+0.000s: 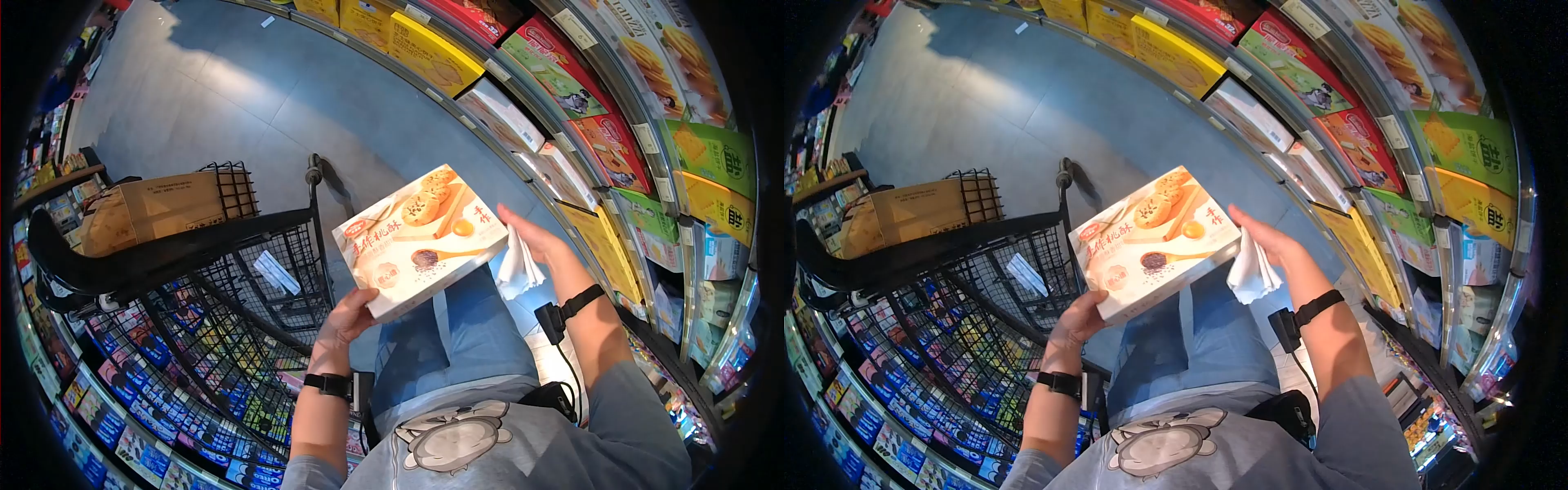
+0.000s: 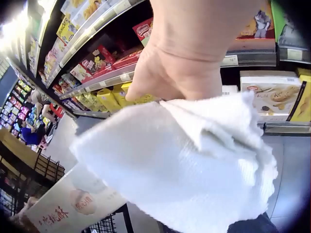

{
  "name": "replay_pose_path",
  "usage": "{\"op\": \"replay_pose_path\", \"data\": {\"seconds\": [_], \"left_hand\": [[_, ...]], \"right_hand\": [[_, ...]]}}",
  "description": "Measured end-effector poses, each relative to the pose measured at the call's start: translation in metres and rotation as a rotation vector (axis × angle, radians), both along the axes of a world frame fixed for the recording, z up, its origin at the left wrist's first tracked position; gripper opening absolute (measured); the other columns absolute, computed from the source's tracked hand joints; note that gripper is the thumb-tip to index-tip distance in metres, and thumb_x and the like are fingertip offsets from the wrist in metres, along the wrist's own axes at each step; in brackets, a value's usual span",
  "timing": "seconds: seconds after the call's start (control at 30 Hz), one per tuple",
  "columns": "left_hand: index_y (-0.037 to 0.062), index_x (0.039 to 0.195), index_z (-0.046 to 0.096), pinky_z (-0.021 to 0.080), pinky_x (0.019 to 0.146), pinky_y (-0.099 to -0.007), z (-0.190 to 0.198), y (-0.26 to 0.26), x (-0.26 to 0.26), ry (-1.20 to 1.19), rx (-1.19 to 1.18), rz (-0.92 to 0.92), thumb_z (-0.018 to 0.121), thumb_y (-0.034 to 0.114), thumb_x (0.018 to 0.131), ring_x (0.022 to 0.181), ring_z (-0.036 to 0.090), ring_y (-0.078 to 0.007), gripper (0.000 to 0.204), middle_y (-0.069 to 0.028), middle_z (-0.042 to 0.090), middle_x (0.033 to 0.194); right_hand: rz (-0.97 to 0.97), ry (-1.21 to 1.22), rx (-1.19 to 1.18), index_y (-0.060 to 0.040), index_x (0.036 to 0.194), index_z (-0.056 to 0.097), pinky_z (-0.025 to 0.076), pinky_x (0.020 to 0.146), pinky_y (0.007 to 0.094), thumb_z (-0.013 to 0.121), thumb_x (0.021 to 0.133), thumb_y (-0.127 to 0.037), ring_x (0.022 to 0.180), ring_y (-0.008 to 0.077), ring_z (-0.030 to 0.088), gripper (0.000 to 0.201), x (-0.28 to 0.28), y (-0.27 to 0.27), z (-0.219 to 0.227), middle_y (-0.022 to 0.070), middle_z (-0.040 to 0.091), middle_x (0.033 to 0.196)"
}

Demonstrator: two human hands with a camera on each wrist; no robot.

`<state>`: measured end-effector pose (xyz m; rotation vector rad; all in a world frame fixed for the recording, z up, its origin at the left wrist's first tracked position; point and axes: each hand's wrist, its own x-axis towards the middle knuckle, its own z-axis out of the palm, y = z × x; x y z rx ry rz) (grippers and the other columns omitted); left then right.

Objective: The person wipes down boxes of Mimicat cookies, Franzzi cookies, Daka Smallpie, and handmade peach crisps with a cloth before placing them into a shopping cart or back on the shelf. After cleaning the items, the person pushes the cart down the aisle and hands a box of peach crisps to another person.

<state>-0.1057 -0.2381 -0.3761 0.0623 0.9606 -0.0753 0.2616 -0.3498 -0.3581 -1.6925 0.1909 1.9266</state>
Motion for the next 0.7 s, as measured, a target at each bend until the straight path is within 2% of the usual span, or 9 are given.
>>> {"op": "replay_pose_path", "data": {"seconds": [0.1,0.2,0.3,0.43,0.5,0.53,0.57,0.6,0.7], "left_hand": [[0.0057,0.143,0.03,0.038,0.102,-0.0438,-0.011,-0.014,0.002,0.011,0.077,0.073,0.062,0.018,0.084,0.125,0.046,-0.0252,0.068,-0.0098,0.045,0.138],[0.0085,0.143,0.029,0.039,0.101,-0.0465,-0.016,-0.013,0.002,0.044,0.062,0.11,0.064,0.016,0.083,0.123,0.047,-0.0246,0.07,-0.0095,0.044,0.138],[0.0105,0.141,0.03,0.042,0.098,-0.0484,-0.014,-0.012,0.003,0.121,0.119,0.067,0.065,0.016,0.081,0.121,0.049,-0.025,0.07,-0.0084,0.047,0.135],[0.0062,0.135,0.026,0.048,0.09,-0.0482,0.0,-0.004,0.014,0.241,0.265,-0.093,0.07,0.018,0.078,0.107,0.056,-0.0282,0.074,-0.0129,0.05,0.125],[0.0063,0.135,0.026,0.048,0.09,-0.0474,0.001,-0.006,0.021,0.223,0.269,-0.119,0.071,0.018,0.077,0.107,0.057,-0.0275,0.074,-0.0129,0.049,0.126],[0.0063,0.135,0.027,0.048,0.09,-0.0466,0.001,-0.007,0.025,0.208,0.272,-0.14,0.071,0.018,0.077,0.106,0.057,-0.0269,0.074,-0.013,0.048,0.128],[0.0063,0.135,0.027,0.048,0.09,-0.0466,0.001,-0.01,0.027,0.197,0.276,-0.15,0.071,0.018,0.077,0.106,0.057,-0.0269,0.074,-0.013,0.048,0.128],[0.0096,0.138,0.027,0.048,0.09,-0.0477,0.0,-0.015,0.027,0.168,0.31,-0.194,0.07,0.019,0.077,0.11,0.055,-0.0266,0.075,-0.0109,0.049,0.129],[0.0102,0.138,0.028,0.048,0.091,-0.0444,0.023,-0.008,0.047,0.139,0.341,-0.22,0.07,0.018,0.075,0.112,0.054,-0.0246,0.076,-0.0097,0.048,0.129]], "right_hand": [[-0.138,-0.134,-0.164,-0.0033,0.118,0.054,0.051,0.075,0.0304,0.057,0.086,-0.058,0.082,0.014,0.06,0.064,0.016,-0.013,-0.01,0.0076,0.064,0.096],[-0.236,-0.185,0.072,0.0013,0.119,0.054,0.051,0.084,0.0351,0.069,0.084,-0.023,0.094,0.0218,0.063,0.044,0.026,-0.017,-0.009,0.0106,0.065,0.1],[-0.222,-0.359,0.221,0.0019,0.116,0.058,0.051,0.083,0.0338,0.063,0.086,-0.015,0.092,0.0209,0.064,0.035,0.024,-0.014,-0.023,0.0118,0.065,0.102],[0.034,-0.804,0.474,-0.004,0.119,0.06,0.049,0.081,0.0251,0.055,0.09,-0.012,0.095,0.0115,0.06,0.03,-0.04,0.042,0.004,0.0071,0.065,0.109],[0.342,-0.964,0.854,-0.0108,0.128,0.053,0.033,0.106,0.0378,0.057,0.084,-0.007,0.126,0.0254,0.043,0.044,-0.081,0.059,0.016,0.011,0.048,0.136],[0.427,-0.902,0.876,-0.0152,0.13,0.053,0.021,0.111,0.044,0.057,0.083,-0.006,0.133,0.0307,0.034,0.048,-0.108,0.058,0.011,0.012,0.043,0.14],[0.646,-0.876,1.045,-0.0138,0.132,0.051,0.022,0.112,0.046,0.054,0.072,0.004,0.133,0.0303,0.035,0.063,-0.123,0.063,0.014,0.0099,0.041,0.142],[1.011,-0.927,0.997,-0.0185,0.14,0.04,0.015,0.113,0.0509,0.058,0.08,-0.012,0.139,0.0283,0.026,0.063,-0.145,0.056,0.011,0.0077,0.029,0.15],[1.053,-0.852,0.994,-0.0239,0.147,0.026,0.009,0.113,0.0536,0.051,0.091,-0.039,0.144,0.0259,0.011,0.063,-0.149,0.063,0.018,0.0031,0.015,0.156]]}}
